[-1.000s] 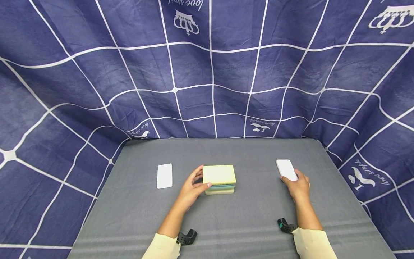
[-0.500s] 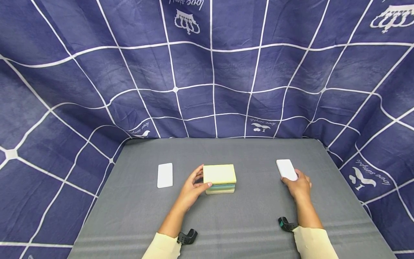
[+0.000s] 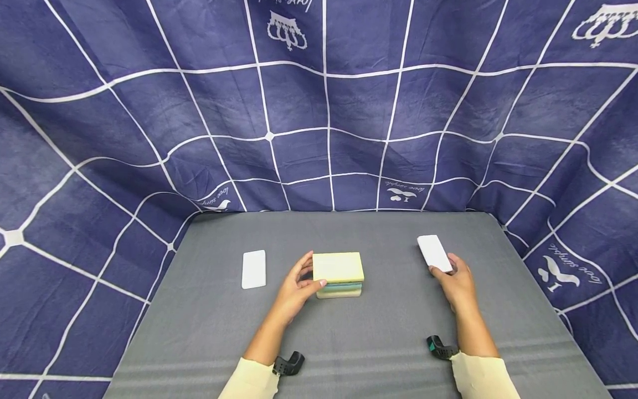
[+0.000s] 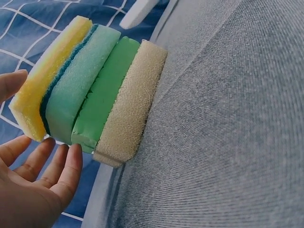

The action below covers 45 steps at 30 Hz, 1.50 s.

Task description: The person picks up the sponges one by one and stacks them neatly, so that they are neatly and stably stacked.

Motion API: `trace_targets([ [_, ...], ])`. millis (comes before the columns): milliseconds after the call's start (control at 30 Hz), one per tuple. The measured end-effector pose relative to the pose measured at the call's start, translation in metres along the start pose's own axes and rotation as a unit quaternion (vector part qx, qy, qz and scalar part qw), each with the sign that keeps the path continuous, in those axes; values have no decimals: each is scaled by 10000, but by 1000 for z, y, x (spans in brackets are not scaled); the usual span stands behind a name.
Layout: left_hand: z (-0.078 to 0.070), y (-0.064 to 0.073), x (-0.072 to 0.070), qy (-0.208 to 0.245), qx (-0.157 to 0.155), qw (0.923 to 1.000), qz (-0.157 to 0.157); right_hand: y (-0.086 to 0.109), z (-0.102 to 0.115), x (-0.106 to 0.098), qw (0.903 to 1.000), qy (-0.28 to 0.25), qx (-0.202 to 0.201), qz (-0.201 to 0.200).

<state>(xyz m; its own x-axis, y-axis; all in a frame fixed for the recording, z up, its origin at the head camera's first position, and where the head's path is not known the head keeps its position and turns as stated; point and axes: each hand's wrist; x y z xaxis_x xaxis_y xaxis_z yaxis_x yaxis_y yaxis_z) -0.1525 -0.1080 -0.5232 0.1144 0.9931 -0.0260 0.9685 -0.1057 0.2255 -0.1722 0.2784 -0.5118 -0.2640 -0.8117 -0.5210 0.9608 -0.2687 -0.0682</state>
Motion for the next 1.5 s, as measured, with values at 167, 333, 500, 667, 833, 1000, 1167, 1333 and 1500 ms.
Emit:
trace_targets([
  [167,-1,0,1,32,16,10000,51,3,15,3,9992,-304,-167,191],
  [333,0,-1,1,33,47,10000,29,6,28,8,9971,-571,-408,292],
  [500,0,-2,1,25,97,9999,62,9,40,14,9949,-681,-549,496],
  [667,0,-2,0,-20,79,9999,64,12,49,20,9920,-843,-710,616],
  [833,0,-2,0,-4,48,10000,18,14,57,26,9891,-949,-857,731],
  [1000,0,-1,0,6,19,10000,19,17,63,33,9844,-1100,-1117,799],
  [1167,-2,1,1,22,17,10000,54,22,71,41,9778,-1311,-1330,952],
  [1333,-3,2,1,51,5,10000,63,26,79,49,9730,-1317,-1553,1089],
  [1500,-1,0,0,13,36,10000,92,30,87,58,9638,-1368,-1916,1249],
])
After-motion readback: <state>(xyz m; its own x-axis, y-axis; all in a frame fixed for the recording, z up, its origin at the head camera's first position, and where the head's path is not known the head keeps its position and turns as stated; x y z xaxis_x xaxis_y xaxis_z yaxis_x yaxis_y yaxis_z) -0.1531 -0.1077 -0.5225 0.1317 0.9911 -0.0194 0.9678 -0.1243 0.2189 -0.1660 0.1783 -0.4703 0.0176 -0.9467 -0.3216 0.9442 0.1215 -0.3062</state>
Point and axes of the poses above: each hand's wrist, its own y-axis away from the middle knuckle, its own x-axis out of the palm, z = x × y, and after that the axes turned 13 degrees about -x, right-handed
